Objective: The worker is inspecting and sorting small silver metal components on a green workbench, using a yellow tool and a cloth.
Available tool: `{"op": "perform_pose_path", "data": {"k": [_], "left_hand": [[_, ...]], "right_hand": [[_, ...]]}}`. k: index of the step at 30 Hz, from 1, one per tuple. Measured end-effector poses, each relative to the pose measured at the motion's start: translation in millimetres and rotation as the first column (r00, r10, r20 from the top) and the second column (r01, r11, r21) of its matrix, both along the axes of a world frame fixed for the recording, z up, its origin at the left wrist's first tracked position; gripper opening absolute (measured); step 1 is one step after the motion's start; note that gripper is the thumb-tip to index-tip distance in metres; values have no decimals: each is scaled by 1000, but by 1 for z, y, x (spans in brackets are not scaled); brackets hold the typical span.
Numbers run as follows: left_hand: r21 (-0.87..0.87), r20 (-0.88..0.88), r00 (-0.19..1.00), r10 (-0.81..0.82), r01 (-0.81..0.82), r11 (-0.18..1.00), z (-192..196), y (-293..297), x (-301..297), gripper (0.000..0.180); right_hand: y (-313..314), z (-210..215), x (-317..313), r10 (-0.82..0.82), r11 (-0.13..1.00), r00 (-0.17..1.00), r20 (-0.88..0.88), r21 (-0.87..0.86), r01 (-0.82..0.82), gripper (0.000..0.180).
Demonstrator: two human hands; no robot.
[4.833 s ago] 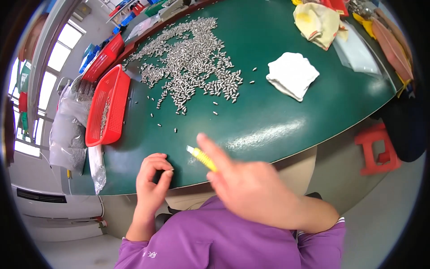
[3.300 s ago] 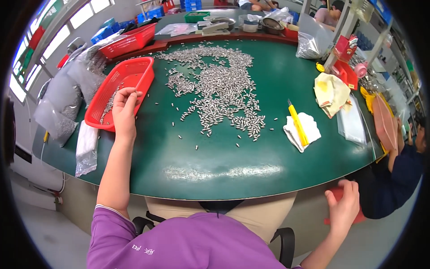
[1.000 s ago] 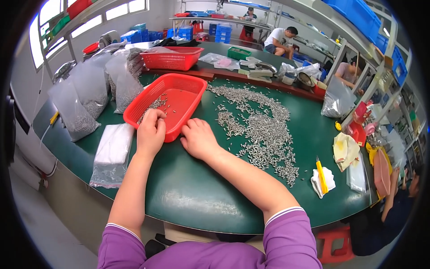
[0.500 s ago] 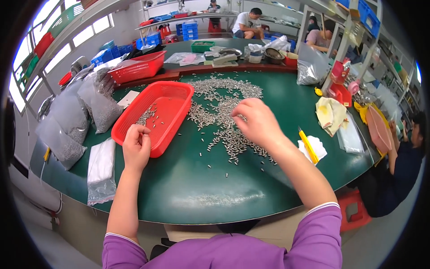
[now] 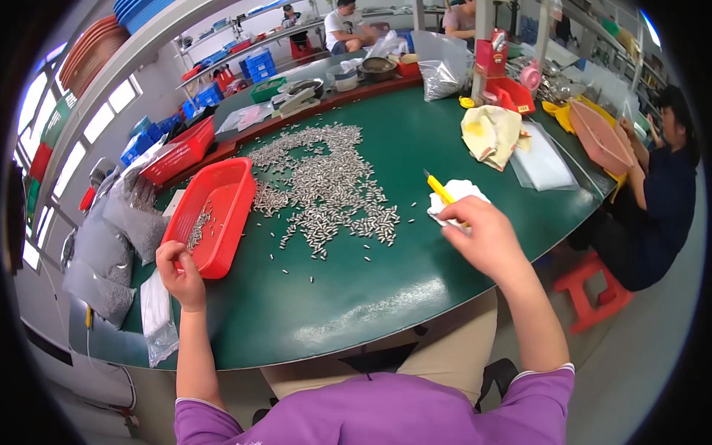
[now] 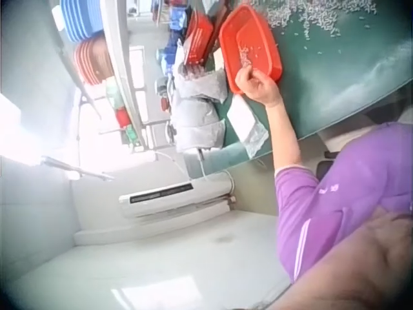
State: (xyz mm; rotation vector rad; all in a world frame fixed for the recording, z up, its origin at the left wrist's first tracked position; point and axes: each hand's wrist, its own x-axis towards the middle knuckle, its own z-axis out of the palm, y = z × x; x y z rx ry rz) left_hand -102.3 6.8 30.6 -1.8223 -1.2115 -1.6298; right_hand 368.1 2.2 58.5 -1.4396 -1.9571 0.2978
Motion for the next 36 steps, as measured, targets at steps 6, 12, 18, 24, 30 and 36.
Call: {"op": "perform_pose_path", "data": {"k": [6, 12, 18, 24, 30, 36], "left_hand": [[-459, 383, 825, -415, 560, 690, 11, -5, 101, 10], [-542, 623, 684, -379, 727, 421, 2, -2, 132, 8], [-318, 866, 438, -242, 856, 408, -21, 0, 120, 8], [-306, 875, 414, -252, 875, 374, -24, 6, 116, 8], [-321, 843, 441, -310, 873, 367, -21, 2, 114, 11], [-343, 857, 427, -287, 890, 300, -25, -3, 115, 14]], "right_hand": [[33, -18, -17, 74, 995, 956, 284, -89, -51, 39], [70, -23, -44, 78, 952, 910, 408, -302, 54, 50], [86, -33, -76, 167, 953, 951, 262, -291, -87, 44], [116, -35, -106, 327, 939, 915, 237, -193, -285, 37], [98, 20, -81, 199, 975, 975, 101, -126, -186, 18], [69, 17, -66, 380, 833, 895, 236, -508, -220, 22]]}}
